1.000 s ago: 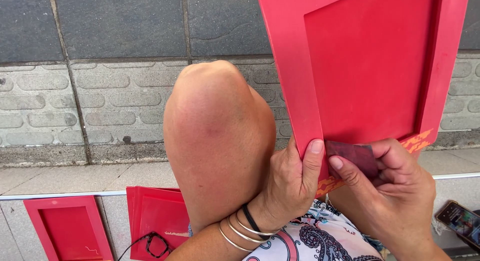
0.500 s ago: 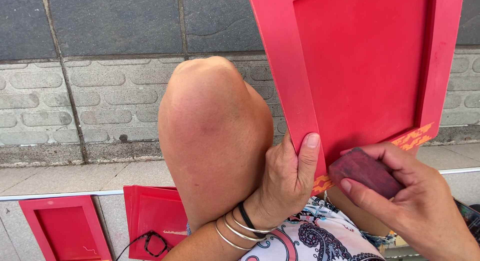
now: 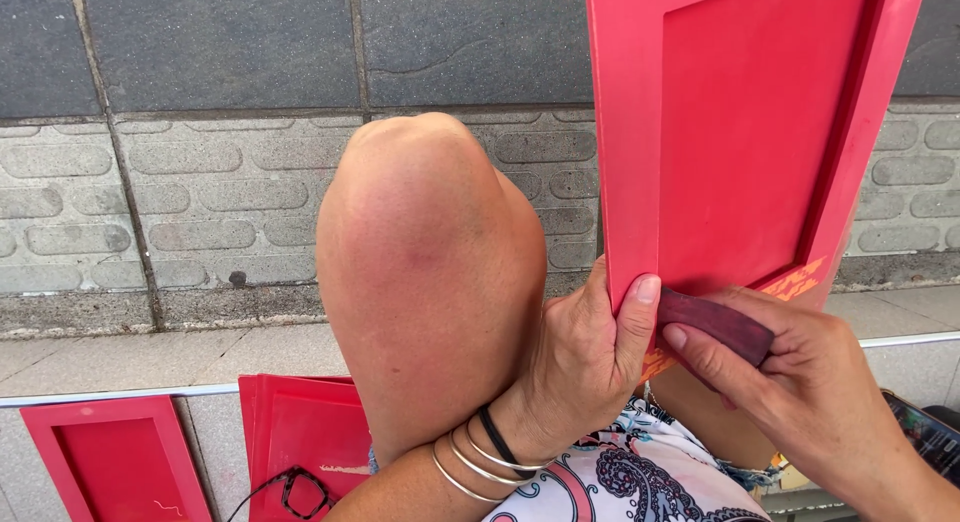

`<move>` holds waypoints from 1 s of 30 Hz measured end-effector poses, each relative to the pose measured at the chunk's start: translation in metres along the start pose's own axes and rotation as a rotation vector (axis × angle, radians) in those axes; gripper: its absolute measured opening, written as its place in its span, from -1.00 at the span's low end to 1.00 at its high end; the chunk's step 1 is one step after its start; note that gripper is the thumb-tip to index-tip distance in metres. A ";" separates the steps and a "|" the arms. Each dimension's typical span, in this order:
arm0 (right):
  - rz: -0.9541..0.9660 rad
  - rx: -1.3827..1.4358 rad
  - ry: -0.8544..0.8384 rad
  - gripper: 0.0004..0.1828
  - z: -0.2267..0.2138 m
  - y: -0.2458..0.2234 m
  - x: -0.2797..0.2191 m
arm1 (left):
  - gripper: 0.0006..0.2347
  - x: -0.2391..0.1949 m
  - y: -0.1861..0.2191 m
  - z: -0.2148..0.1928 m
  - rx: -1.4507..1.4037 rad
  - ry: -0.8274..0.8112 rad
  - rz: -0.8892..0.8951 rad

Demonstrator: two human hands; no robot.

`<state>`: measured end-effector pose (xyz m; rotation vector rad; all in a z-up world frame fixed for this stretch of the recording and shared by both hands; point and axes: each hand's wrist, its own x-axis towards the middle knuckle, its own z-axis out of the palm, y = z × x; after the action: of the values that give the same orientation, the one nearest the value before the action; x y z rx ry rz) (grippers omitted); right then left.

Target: The person sands the edges and inner surfaces of a red rectangular frame with a small sanding block, then brushes away dust with a paintbrush. The person repeats this process on multiple frames, rotating them to reach different sides.

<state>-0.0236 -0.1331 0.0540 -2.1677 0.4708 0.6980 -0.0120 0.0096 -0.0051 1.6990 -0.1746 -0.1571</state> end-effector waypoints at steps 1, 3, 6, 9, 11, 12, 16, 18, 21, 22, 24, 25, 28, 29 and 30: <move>0.027 0.023 -0.019 -0.86 0.000 -0.003 0.002 | -0.79 0.001 0.002 -0.002 -0.010 -0.024 -0.029; 0.056 0.047 -0.038 -0.74 -0.003 -0.004 0.004 | -0.77 0.003 0.004 -0.004 -0.019 -0.050 -0.058; 0.061 -0.031 -0.104 -0.74 -0.008 -0.006 0.006 | -0.78 0.003 0.006 -0.006 -0.019 -0.074 -0.042; 0.073 -0.144 -0.157 -0.72 -0.014 -0.019 0.013 | -0.78 0.004 0.004 -0.006 -0.015 -0.077 -0.074; 0.131 -0.255 -0.115 -0.74 -0.016 -0.026 0.017 | -0.77 0.003 0.002 -0.005 -0.016 -0.053 -0.025; 0.132 -0.258 -0.115 -0.74 -0.017 -0.026 0.017 | -0.77 0.003 0.003 -0.006 -0.019 -0.051 -0.026; 0.241 -0.313 -0.178 -0.66 -0.016 -0.022 0.019 | -0.78 0.003 0.002 -0.007 -0.020 -0.050 0.003; 0.279 -0.324 -0.215 -0.64 -0.016 -0.018 0.018 | -0.78 0.004 0.003 -0.008 -0.032 -0.045 -0.003; 0.222 -0.210 -0.160 -0.58 -0.016 -0.013 0.016 | -0.77 0.004 0.004 -0.009 -0.040 -0.071 -0.038; 0.170 -0.145 -0.142 -0.63 -0.016 -0.014 0.016 | -0.77 0.003 0.004 -0.009 -0.042 -0.073 -0.037; 0.119 -0.079 -0.124 -0.67 -0.014 -0.011 0.014 | -0.78 0.003 0.004 -0.009 -0.043 -0.074 -0.036; 0.115 -0.106 -0.173 -0.68 -0.012 -0.007 0.012 | -0.77 0.003 0.004 -0.010 -0.056 -0.074 -0.039; 0.127 -0.106 -0.223 -0.69 -0.011 -0.002 0.009 | -0.76 0.003 0.005 -0.011 -0.078 -0.082 -0.044; 0.140 -0.079 -0.220 -0.69 -0.012 -0.001 0.009 | -0.77 0.004 0.005 -0.011 -0.088 -0.089 -0.042; 0.140 -0.079 -0.218 -0.69 -0.014 -0.001 0.009 | -0.77 0.003 0.004 -0.009 -0.089 -0.090 -0.041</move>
<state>-0.0119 -0.1440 0.0563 -2.1148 0.4897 1.0338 -0.0072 0.0176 -0.0002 1.6083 -0.1972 -0.2682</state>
